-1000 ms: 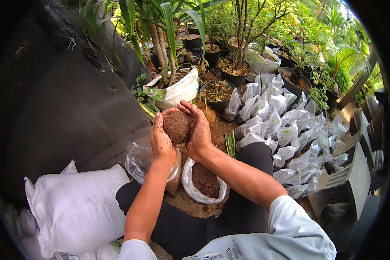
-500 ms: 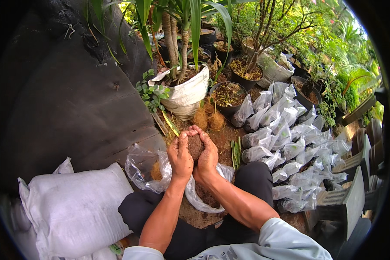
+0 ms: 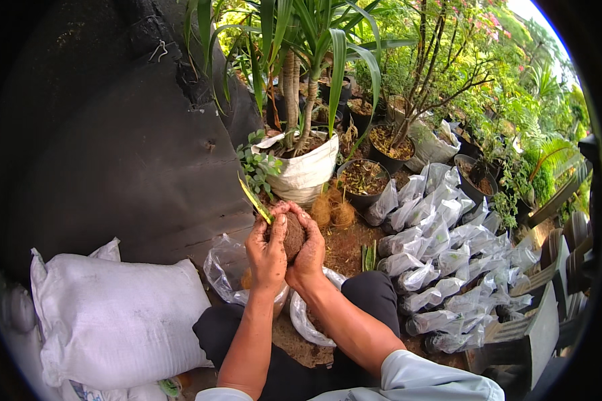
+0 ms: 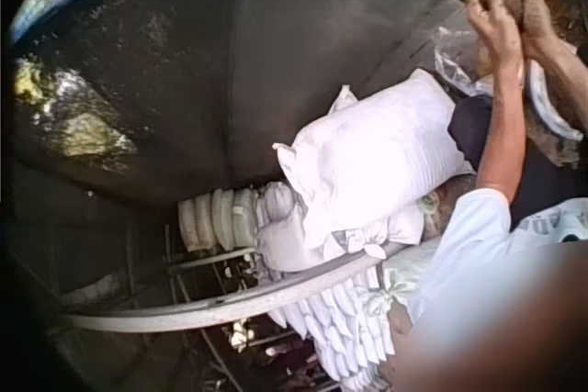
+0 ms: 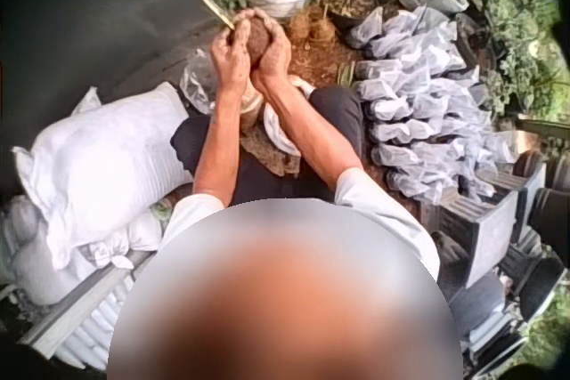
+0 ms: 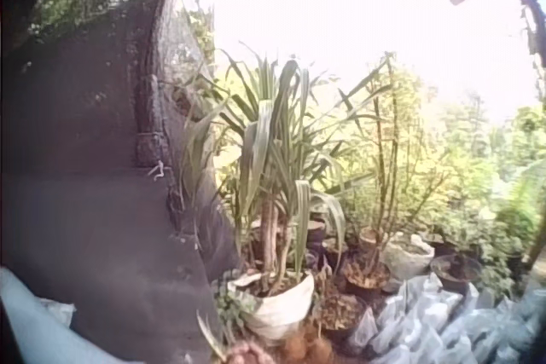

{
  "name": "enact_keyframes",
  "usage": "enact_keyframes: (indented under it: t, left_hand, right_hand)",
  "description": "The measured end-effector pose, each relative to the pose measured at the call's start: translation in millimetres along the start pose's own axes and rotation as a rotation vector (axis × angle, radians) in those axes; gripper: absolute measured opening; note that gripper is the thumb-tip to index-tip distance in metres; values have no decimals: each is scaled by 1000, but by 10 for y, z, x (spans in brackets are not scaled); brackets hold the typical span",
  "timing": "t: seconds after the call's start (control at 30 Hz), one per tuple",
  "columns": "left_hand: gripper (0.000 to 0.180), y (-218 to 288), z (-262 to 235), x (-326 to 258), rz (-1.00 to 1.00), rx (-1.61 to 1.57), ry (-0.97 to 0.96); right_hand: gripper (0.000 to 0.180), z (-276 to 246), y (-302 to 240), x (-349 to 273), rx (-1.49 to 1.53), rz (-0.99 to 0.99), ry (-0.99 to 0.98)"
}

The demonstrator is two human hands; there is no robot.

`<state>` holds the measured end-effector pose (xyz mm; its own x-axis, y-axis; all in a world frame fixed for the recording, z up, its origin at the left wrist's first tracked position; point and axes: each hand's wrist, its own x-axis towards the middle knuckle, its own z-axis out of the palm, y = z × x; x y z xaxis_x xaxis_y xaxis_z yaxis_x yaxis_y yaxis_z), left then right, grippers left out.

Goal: The person sits cross-legged and repeatedly wraps small plant cuttings with soil and fibrous material by hand. They form compact soil balls around each cutting, then wrap them in coconut coir, placing the finished units into a plastic bag.

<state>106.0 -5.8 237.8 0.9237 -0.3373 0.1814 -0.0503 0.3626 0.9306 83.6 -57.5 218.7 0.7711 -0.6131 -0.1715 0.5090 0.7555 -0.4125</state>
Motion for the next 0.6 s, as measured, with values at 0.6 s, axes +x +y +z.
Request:
enact_keyframes:
  t: [0.6]
  left_hand:
    - [24, 356, -571, 569, -290, -537, -216]
  right_hand:
    - [26, -1904, -217, 619, -923, 215, 18]
